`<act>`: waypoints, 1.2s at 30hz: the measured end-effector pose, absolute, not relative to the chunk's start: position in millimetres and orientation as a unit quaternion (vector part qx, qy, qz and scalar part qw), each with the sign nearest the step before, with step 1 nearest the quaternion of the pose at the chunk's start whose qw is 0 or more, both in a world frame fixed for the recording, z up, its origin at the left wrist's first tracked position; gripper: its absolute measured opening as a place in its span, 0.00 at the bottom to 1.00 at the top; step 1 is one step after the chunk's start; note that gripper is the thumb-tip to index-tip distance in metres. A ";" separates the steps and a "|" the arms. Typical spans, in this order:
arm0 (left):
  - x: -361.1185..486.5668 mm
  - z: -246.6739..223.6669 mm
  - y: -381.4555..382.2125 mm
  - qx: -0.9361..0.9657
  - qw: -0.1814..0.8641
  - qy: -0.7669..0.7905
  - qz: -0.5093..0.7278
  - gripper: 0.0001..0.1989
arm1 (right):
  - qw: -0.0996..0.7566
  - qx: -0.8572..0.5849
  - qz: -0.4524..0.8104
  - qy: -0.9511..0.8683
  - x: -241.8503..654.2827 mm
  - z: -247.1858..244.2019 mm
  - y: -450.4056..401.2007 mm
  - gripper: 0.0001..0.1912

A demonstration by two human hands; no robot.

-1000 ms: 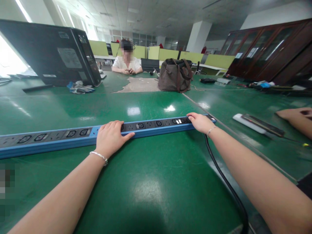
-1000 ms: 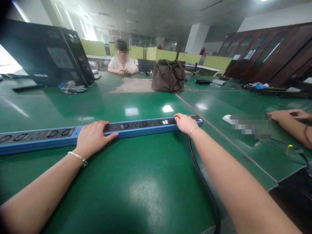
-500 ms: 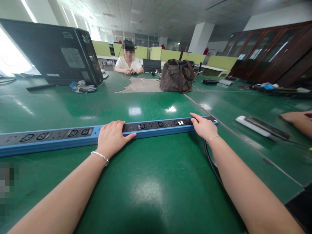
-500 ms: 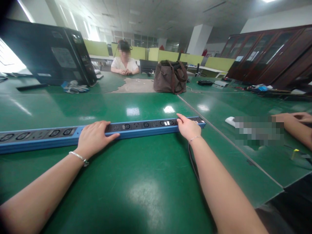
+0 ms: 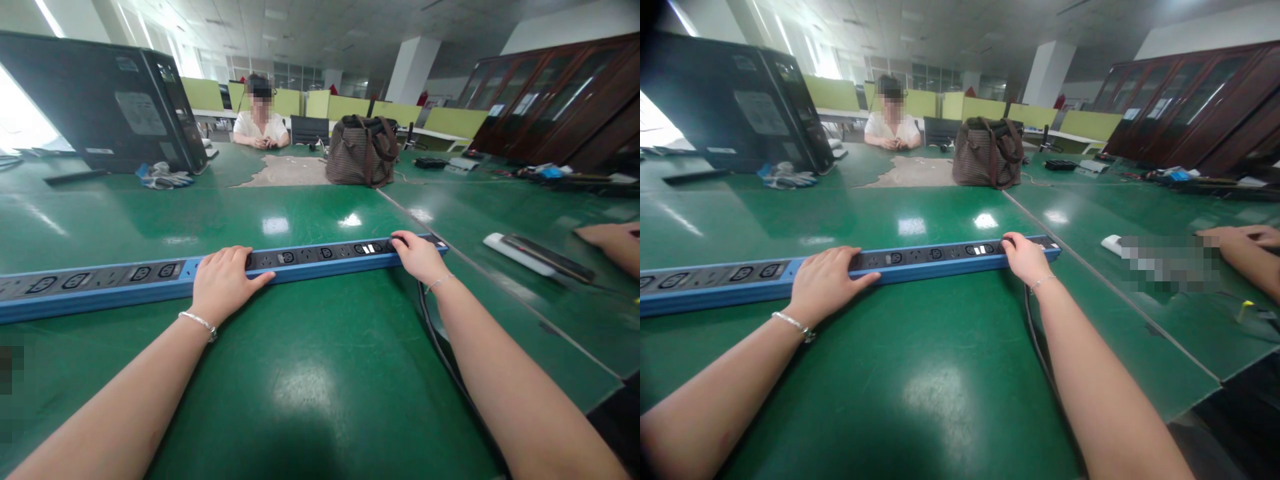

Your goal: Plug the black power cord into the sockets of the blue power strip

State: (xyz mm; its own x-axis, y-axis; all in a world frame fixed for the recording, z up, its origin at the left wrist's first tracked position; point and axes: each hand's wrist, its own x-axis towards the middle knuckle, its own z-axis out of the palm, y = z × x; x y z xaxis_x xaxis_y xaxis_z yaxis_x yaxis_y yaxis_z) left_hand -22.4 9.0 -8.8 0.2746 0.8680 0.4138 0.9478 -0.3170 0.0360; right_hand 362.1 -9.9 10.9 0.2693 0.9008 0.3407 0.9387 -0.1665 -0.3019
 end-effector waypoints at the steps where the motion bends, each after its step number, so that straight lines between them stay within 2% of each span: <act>1: -22.4 -8.7 9.0 -0.791 0.110 -0.574 -0.181 0.34 | 0.228 -0.761 -0.041 -0.605 362.7 11.1 -9.6 0.20; 16: -21.9 -8.8 9.5 -0.790 0.109 -0.576 -0.181 0.34 | 0.213 -0.774 -0.043 -0.595 360.9 13.5 -9.4 0.20; 19: -21.9 -8.9 9.1 -0.789 0.109 -0.576 -0.184 0.34 | 0.273 -0.764 -0.019 -0.584 362.4 10.0 -6.0 0.18; 22: -21.8 -8.9 8.8 -0.788 0.103 -0.578 -0.187 0.35 | 0.426 -0.722 0.052 -0.543 369.2 13.2 -5.2 0.14; 24: -21.6 -8.8 8.8 -0.788 0.102 -0.578 -0.186 0.34 | 0.529 -0.677 0.108 -0.499 376.6 20.7 -8.7 0.17; 26: -21.4 -8.7 8.9 -0.790 0.103 -0.575 -0.183 0.34 | 0.606 -0.637 0.151 -0.453 384.2 29.2 -14.5 0.19; 28: -21.3 -8.4 9.1 -0.791 0.105 -0.575 -0.182 0.34 | 0.653 -0.617 0.163 -0.407 390.0 34.7 -20.4 0.16; 32: -21.4 -7.3 9.3 -0.789 0.101 -0.579 -0.179 0.35 | 0.671 -0.631 0.149 -0.359 394.8 32.4 -26.2 0.11; 36: -21.7 -6.7 9.2 -0.791 0.101 -0.578 -0.176 0.35 | 0.632 -0.669 0.131 -0.368 399.7 22.6 -25.0 0.10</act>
